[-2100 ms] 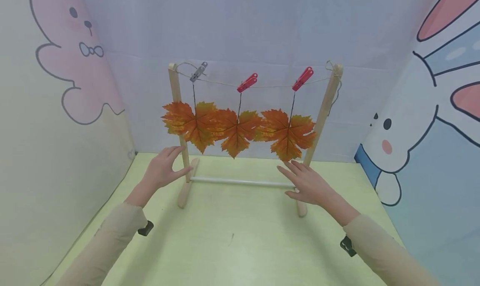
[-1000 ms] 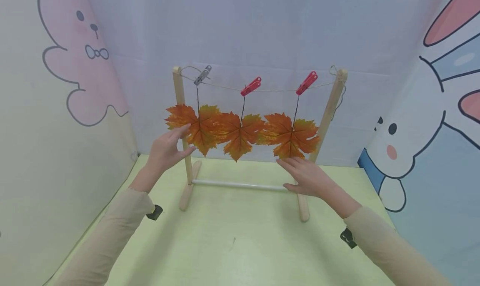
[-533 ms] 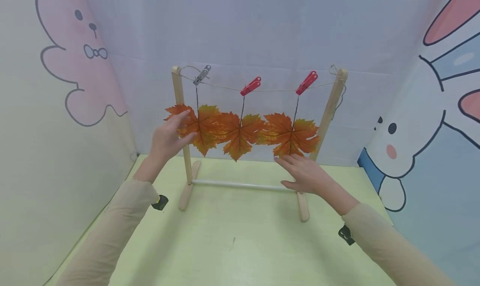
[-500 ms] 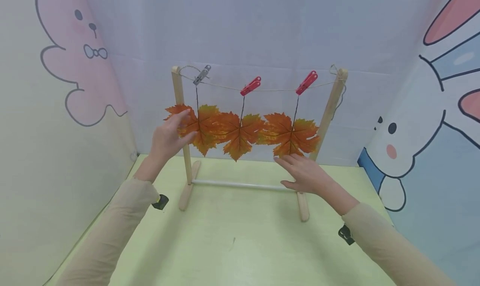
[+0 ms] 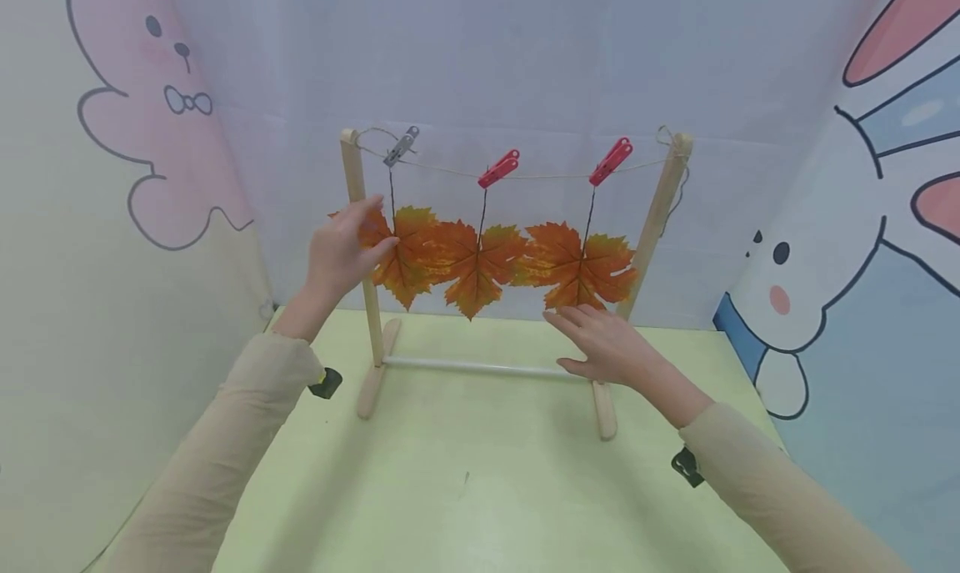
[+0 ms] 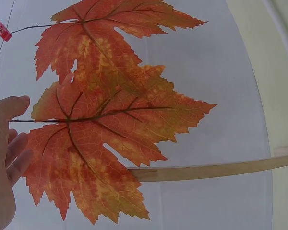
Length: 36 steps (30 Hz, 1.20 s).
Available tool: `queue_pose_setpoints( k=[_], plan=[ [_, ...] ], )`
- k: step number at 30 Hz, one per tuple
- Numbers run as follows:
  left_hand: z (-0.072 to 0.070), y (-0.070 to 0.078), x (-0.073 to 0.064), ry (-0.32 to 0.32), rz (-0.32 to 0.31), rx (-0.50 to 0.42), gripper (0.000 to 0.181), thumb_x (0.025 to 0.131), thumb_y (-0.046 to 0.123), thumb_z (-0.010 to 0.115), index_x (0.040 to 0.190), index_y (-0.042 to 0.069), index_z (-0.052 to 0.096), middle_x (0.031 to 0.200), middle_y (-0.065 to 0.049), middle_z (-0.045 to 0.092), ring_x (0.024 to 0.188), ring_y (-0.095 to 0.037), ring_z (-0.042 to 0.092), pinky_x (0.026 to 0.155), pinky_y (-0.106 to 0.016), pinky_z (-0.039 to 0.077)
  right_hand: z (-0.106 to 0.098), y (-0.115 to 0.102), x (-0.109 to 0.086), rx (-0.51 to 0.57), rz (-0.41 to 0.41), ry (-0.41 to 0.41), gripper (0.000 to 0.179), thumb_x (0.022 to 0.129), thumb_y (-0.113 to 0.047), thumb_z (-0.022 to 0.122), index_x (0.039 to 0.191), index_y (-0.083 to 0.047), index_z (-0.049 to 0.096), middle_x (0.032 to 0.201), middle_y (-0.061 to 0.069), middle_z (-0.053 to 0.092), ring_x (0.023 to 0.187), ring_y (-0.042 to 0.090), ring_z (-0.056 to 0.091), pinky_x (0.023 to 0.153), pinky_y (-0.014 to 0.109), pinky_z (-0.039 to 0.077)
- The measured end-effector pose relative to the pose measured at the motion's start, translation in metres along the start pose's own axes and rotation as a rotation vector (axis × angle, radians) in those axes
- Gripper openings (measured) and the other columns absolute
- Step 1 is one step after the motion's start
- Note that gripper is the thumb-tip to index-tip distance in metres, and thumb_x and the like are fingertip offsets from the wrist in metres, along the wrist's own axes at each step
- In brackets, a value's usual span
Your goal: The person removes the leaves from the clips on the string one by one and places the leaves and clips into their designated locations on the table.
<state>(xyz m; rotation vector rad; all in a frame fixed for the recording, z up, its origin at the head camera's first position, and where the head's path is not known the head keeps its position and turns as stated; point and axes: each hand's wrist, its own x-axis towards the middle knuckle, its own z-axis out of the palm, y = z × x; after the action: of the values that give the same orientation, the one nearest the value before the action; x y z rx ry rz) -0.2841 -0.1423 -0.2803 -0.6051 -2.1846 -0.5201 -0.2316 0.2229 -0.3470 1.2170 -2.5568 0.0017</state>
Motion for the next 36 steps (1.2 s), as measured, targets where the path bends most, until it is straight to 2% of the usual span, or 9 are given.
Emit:
queue_pose_setpoints(
  k=[5,9,13,19,21,23,26,27,36],
  plan=[
    [-0.001,0.0,0.007,-0.006,-0.06,-0.02,0.054,0.077,0.021,0.073,0.123,0.002,0.053,0.11,-0.012,0.063,0.075,-0.03,0.06,0.046,-0.033,0.041,0.0,0.0,0.0,0.002,0.0,0.001,0.07,0.073,-0.034,0.074,0.129,-0.002,0.048,0.116,0.016,0.057,0.099,0.031,0.056,0.075,0.044,0.05],
    [-0.002,0.0,0.014,-0.017,-0.109,-0.051,0.051,0.078,0.019,0.072,0.122,0.001,0.054,0.107,-0.012,0.065,0.077,-0.027,0.06,0.058,-0.035,0.047,-0.001,0.001,0.002,0.0,-0.017,0.017,0.07,0.072,-0.033,0.075,0.128,-0.001,0.048,0.115,0.016,0.058,0.098,0.031,0.056,0.074,0.043,0.051],
    [-0.001,-0.001,0.02,-0.031,-0.159,-0.086,0.046,0.08,0.018,0.07,0.121,0.002,0.056,0.105,-0.011,0.066,0.078,-0.025,0.062,0.065,-0.035,0.048,-0.004,0.003,0.005,-0.009,-0.035,0.041,0.07,0.071,-0.032,0.075,0.128,-0.001,0.048,0.115,0.016,0.058,0.098,0.031,0.056,0.076,0.043,0.051],
    [0.002,-0.003,0.024,-0.061,-0.181,-0.101,0.042,0.08,0.016,0.07,0.118,0.003,0.058,0.104,-0.01,0.066,0.08,-0.023,0.062,0.07,-0.036,0.047,-0.009,0.007,0.011,0.024,-0.066,0.096,0.066,0.071,-0.028,0.076,0.125,-0.002,0.049,0.112,0.015,0.059,0.093,0.029,0.057,0.072,0.041,0.052],
    [0.002,-0.003,0.025,-0.067,-0.183,-0.101,0.041,0.08,0.016,0.069,0.118,0.003,0.059,0.104,-0.009,0.067,0.08,-0.023,0.061,0.07,-0.035,0.047,-0.011,0.009,0.013,0.031,-0.088,0.133,0.058,0.078,-0.036,0.069,0.123,-0.003,0.051,0.111,0.014,0.059,0.09,0.028,0.058,0.068,0.039,0.052],
    [0.003,-0.003,0.025,-0.062,-0.189,-0.098,0.04,0.08,0.016,0.069,0.117,0.003,0.059,0.103,-0.01,0.067,0.079,-0.024,0.06,0.069,-0.036,0.046,-0.013,0.01,0.016,0.029,-0.112,0.177,0.055,0.086,-0.046,0.055,0.121,-0.003,0.052,0.109,0.014,0.06,0.087,0.028,0.058,0.065,0.038,0.052],
    [0.003,-0.002,0.026,-0.052,-0.192,-0.084,0.036,0.081,0.015,0.068,0.115,0.003,0.061,0.101,-0.01,0.067,0.08,-0.026,0.058,0.067,-0.037,0.045,-0.016,0.01,0.02,0.005,-0.135,0.228,0.066,0.089,-0.057,0.029,0.119,-0.003,0.055,0.107,0.014,0.061,0.085,0.028,0.059,0.062,0.038,0.052],
    [0.004,-0.001,0.026,-0.05,-0.19,-0.077,0.035,0.081,0.015,0.068,0.114,0.003,0.061,0.1,-0.01,0.067,0.08,-0.026,0.058,0.067,-0.037,0.045,-0.017,0.009,0.021,-0.001,-0.14,0.239,0.069,0.089,-0.057,0.025,0.118,-0.003,0.055,0.106,0.014,0.062,0.084,0.028,0.059,0.061,0.037,0.052],
    [0.006,-0.001,0.027,-0.047,-0.19,-0.052,0.029,0.083,0.013,0.066,0.11,0.003,0.063,0.094,-0.009,0.068,0.079,-0.025,0.058,0.067,-0.035,0.046,-0.031,0.007,0.033,-0.02,-0.183,0.267,0.069,0.09,-0.056,0.024,0.115,-0.001,0.057,0.103,0.015,0.062,0.086,0.03,0.059,0.058,0.037,0.052]
  ],
)
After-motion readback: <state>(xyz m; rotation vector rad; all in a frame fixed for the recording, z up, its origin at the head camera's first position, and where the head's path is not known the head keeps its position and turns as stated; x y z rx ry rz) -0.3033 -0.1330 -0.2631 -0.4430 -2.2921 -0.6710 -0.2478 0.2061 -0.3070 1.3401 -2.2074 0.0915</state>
